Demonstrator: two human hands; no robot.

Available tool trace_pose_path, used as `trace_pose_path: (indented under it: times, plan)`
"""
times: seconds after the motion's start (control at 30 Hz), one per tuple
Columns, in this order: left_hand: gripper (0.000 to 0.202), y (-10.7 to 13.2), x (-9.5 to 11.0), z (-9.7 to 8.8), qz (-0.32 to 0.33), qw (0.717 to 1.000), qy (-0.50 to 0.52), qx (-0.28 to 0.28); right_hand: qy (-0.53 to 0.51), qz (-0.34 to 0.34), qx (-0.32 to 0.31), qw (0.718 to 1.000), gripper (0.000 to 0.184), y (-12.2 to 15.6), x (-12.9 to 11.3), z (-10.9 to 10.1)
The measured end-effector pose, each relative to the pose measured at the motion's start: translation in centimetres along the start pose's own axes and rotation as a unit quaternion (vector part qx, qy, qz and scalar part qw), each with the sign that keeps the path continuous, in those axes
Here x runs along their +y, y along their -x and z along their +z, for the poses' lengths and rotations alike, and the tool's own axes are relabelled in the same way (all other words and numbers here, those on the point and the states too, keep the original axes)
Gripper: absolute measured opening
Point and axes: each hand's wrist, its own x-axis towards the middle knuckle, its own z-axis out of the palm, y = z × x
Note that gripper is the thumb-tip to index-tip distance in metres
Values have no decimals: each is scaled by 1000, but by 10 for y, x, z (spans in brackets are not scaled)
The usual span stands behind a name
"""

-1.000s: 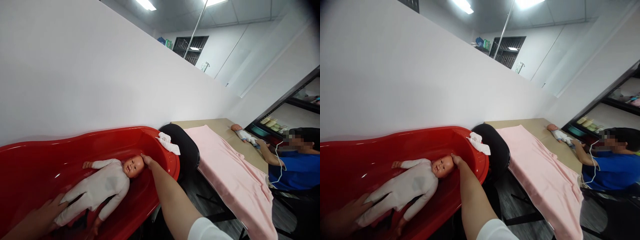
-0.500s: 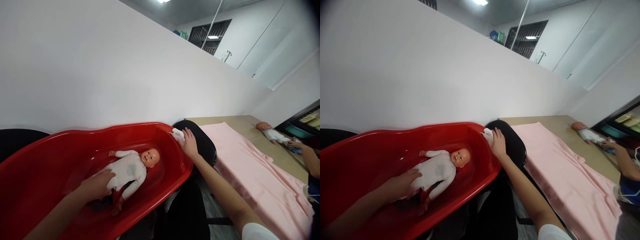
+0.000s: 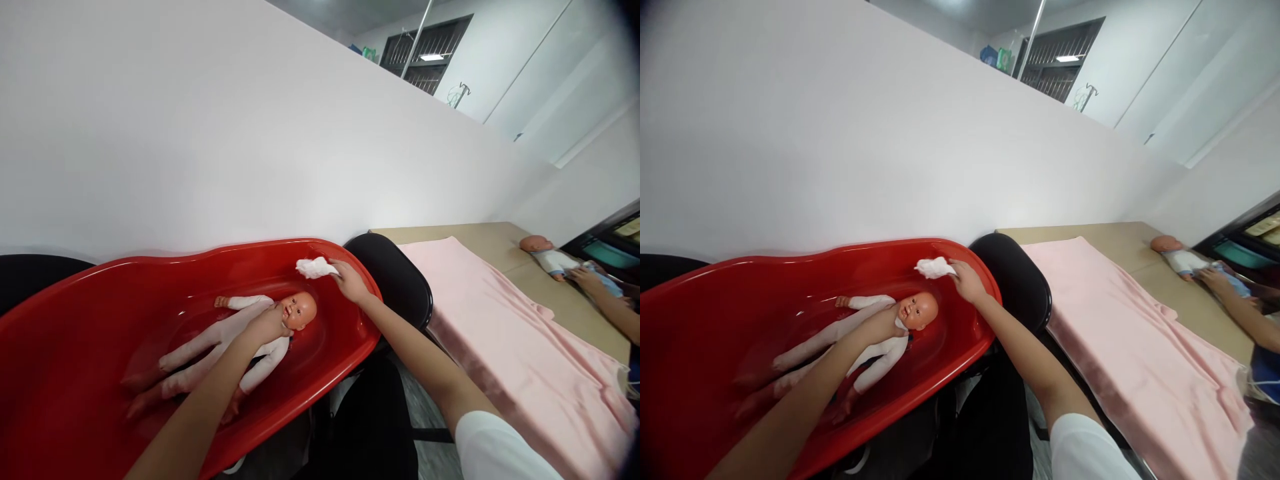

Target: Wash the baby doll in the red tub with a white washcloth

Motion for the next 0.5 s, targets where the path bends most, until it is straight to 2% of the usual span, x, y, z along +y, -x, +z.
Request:
trace_pose_path:
  times: [0.07,0.13,0.2,0.3,0.4,0.5]
  plan:
    - [62,-7,9,4,3,1000,23,4,-39,11,-44,998,39,-21,-14,24]
    - [73,-10,13,9,15,997,62,49,-75,33,-102,991,33,-36,-25,46]
    - [75,-11,11,15,22,993,89,80,-95,37,-157,982,27,-43,-32,61]
    - [66,-9,-1,25,33,991,106,77,-102,-10,-232,967,25,-39,-36,69]
    - [79,-8,-14,36,61,988,122,74,-120,-80,-279,949,27,-30,-40,71]
    - [87,-9,-23,46,37,990,108,78,-145,-103,-298,938,27,-26,-44,77]
